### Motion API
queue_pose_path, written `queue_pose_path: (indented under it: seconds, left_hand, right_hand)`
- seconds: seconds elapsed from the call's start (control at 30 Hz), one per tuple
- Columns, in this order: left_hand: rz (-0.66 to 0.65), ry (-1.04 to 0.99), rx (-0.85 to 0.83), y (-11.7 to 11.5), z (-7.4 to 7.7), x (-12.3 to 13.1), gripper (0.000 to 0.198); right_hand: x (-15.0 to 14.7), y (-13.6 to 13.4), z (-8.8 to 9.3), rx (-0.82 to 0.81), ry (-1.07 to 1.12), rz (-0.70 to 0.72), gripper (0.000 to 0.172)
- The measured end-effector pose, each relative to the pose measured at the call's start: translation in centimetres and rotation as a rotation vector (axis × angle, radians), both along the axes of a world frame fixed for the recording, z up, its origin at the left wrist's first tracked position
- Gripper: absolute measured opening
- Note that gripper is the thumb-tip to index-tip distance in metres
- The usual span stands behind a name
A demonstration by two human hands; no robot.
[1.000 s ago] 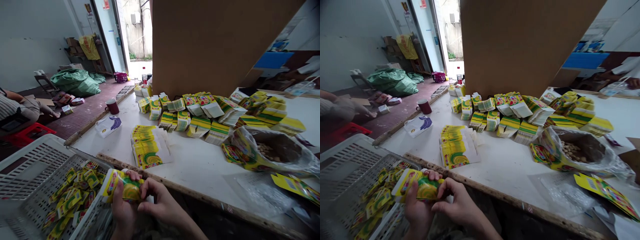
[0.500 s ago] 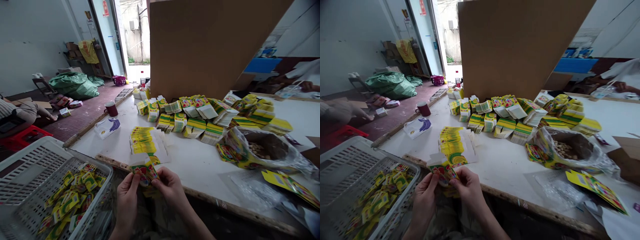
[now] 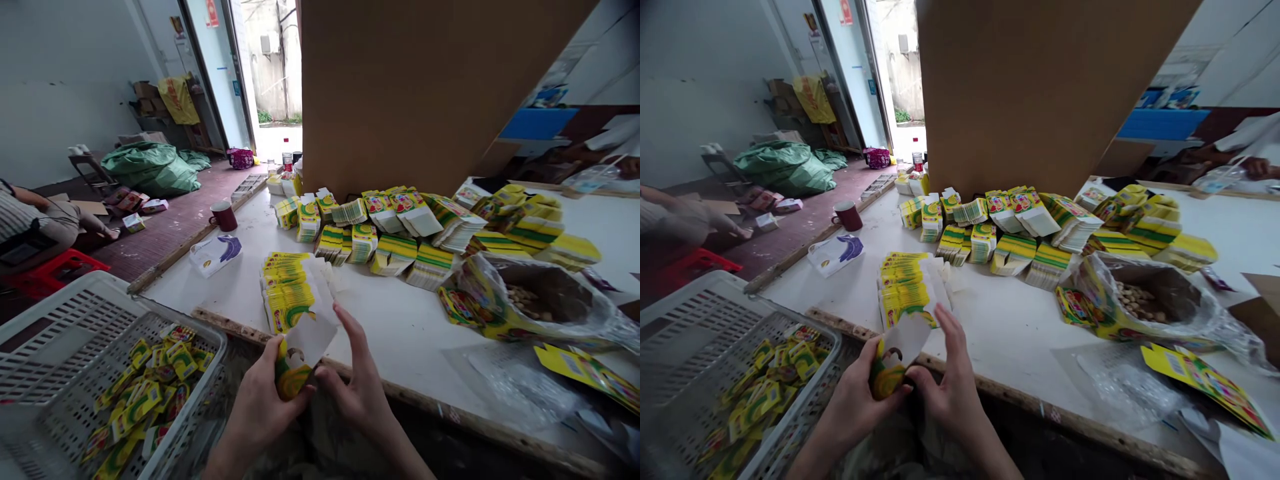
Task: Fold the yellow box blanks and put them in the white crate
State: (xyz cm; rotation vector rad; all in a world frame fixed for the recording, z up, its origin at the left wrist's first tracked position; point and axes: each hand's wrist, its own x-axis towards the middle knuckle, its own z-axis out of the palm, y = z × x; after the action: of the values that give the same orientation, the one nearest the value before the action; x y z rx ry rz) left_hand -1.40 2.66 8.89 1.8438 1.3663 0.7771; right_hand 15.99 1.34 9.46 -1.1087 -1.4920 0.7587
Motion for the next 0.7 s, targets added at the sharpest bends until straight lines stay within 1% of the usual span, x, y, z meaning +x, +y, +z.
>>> queue_pose_path:
  seconds: [0.03,0.1,0.13,0.17,0.2,0.23,0.27,0.33,0.4,0.47,0.5,0.57,0.63,0.7]
  left_hand:
    - [-0.015,0.028,0.054,-0.2,-0.2,0.3,0.068]
    - [-0.096,0.054,0.166,-0.6,-0.6,0.9,0.073]
    - [-0.132,0.059,0.217,-0.8,-0.8,1.1,0.076]
    - [-0.156,0.066,0.262,-0.9,-0.9,1.3,0.078]
    - [-0.172,0.074,0.298,-1.0,-1.0,1.5,0.08]
    - [-0.18,0.079,0.326,-1.1,-1.0,1.6,0.079]
    - [-0.178,0.079,0.342,-1.1,-0.9,1.6,0.077]
    - [-0.167,0.063,0.329,-1.0,-0.6,1.5,0.071]
    - [-0.164,0.025,0.252,-0.9,-0.4,1.4,0.066]
    - [-0.178,-0.015,0.155,-0.9,-0.4,1.3,0.064]
    - [-0.189,-0.025,0.136,-0.9,-0.5,1.3,0.063]
    - [-0.173,-0.033,0.155,-0.9,-1.0,1.4,0.063]
    - [-0.093,-0.023,0.206,-0.8,-1.5,1.6,0.064]
    - [-0.003,0.017,0.203,-0.5,-1.6,1.5,0.064]
  right_hand:
    - [-0.2,0.0,-0.4,-0.124,0.197,0.041,0.07]
    - [-0.7,0.1,-0.9,-0.398,0.547,0.243,0.059]
    - [-0.9,0.2,-1.1,-0.515,0.675,0.353,0.055]
    - [-1.1,0.3,-1.3,-0.604,0.759,0.44,0.053]
    - [-1.2,0.5,-1.4,-0.65,0.797,0.492,0.053]
    - [-1.1,0.7,-1.5,-0.663,0.793,0.516,0.056]
    - [-1.0,0.8,-1.7,-0.65,0.758,0.514,0.059]
    - [-0.7,1.0,-1.7,-0.574,0.62,0.44,0.063]
    - [-0.4,0.8,-1.5,-0.466,0.452,0.367,0.068]
    - [-0.3,0.3,-0.9,-0.356,0.267,0.37,0.069]
    - [-0.3,0.0,-0.6,-0.31,0.16,0.395,0.067]
    - [-0.5,-0.4,-0.1,-0.241,-0.046,0.428,0.056]
    - [-0.5,-0.5,0.0,-0.187,-0.175,0.383,0.048]
    - [-0.3,-0.2,-0.4,-0.134,-0.2,0.3,0.049]
